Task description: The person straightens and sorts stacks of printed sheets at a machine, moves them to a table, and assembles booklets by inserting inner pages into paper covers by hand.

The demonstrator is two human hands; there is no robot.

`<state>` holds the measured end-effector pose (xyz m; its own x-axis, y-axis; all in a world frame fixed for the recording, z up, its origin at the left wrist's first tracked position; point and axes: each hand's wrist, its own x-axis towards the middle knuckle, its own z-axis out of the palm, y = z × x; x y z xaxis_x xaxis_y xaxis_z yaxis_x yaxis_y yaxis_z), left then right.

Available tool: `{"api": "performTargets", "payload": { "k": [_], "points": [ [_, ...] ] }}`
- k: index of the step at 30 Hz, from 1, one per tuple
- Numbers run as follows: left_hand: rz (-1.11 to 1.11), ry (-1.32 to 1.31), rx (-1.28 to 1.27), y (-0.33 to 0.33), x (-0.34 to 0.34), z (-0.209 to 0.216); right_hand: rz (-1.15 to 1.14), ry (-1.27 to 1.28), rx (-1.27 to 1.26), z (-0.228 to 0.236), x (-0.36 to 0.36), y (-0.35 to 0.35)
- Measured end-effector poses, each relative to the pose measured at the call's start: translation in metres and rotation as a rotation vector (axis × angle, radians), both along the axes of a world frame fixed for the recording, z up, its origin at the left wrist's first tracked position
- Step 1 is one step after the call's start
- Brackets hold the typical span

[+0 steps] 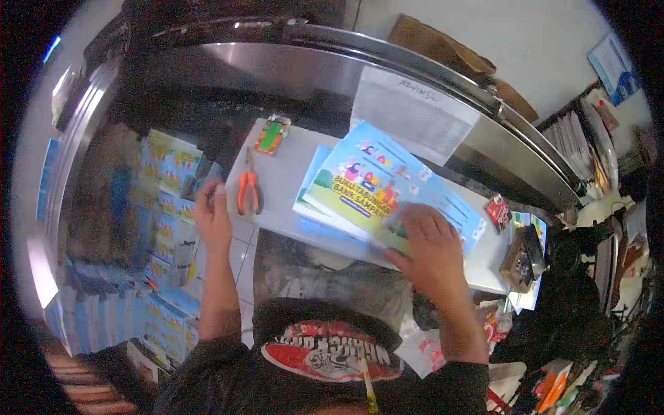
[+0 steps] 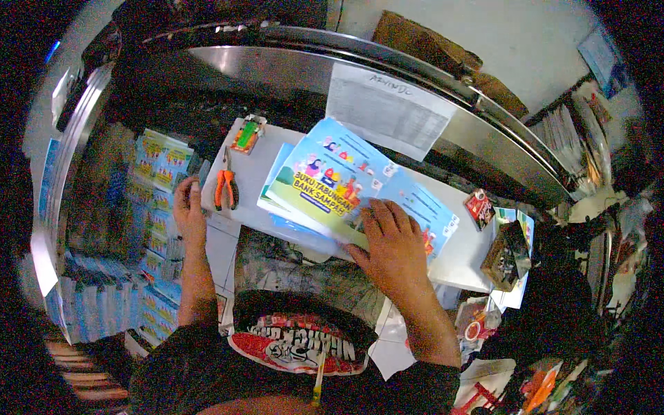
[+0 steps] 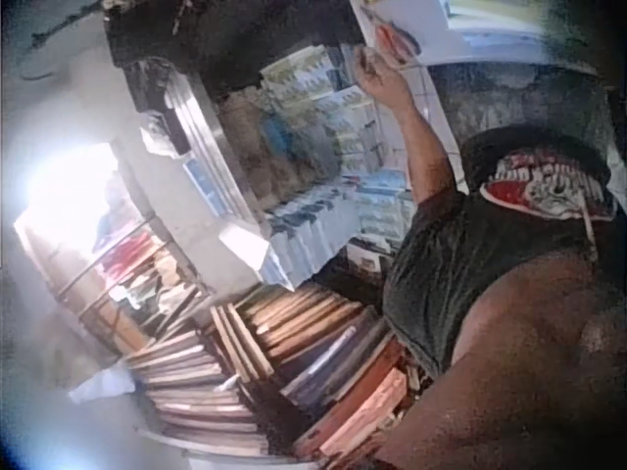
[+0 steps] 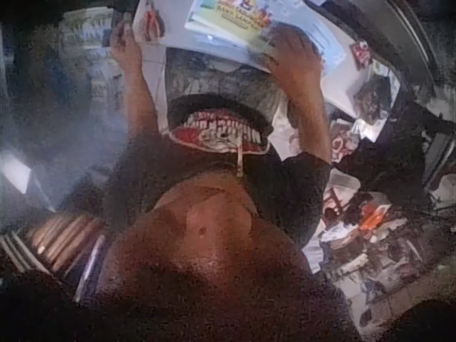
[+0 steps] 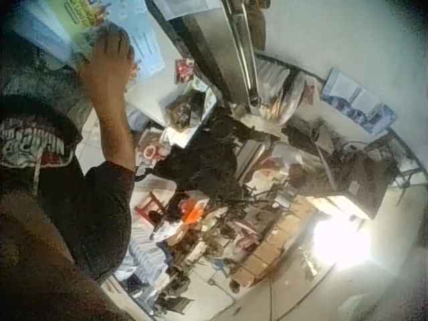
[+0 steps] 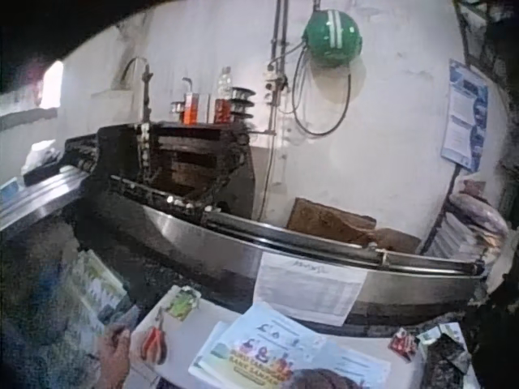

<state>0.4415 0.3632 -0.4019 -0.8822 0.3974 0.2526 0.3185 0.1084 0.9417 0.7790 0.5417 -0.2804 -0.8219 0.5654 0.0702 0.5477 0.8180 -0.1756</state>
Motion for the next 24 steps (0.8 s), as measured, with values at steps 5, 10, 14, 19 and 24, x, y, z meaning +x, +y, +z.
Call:
{"api": "performTargets", "payload": {
  "k": [5, 10, 14, 19, 24],
  "points": [
    [0.118, 0.053, 0.094, 0.001, -0.045, -0.027, 0.121, -0.084, 0.043, 0.009, -0.003, 0.007],
    [0.187, -0.065, 0.002, 0.017, -0.050, -0.044, -0.030, -0.186, -0.284, 0.073, -0.019, 0.029],
    [0.238, -0.093, 0.008, 0.031, -0.043, -0.036, -0.181, 0.024, 0.071, 0.127, -0.029, 0.111],
    [0.223, 0.000, -0.134, 0.027, -0.045, -0.056, -0.019, 0.512, 0.684, 0.151, -0.114, 0.211],
    [0.281, 0.149, -0.282, 0.021, -0.036, -0.034, -0.088, -0.144, 0.389, 0.048, -0.180, 0.207]
  ]
}}
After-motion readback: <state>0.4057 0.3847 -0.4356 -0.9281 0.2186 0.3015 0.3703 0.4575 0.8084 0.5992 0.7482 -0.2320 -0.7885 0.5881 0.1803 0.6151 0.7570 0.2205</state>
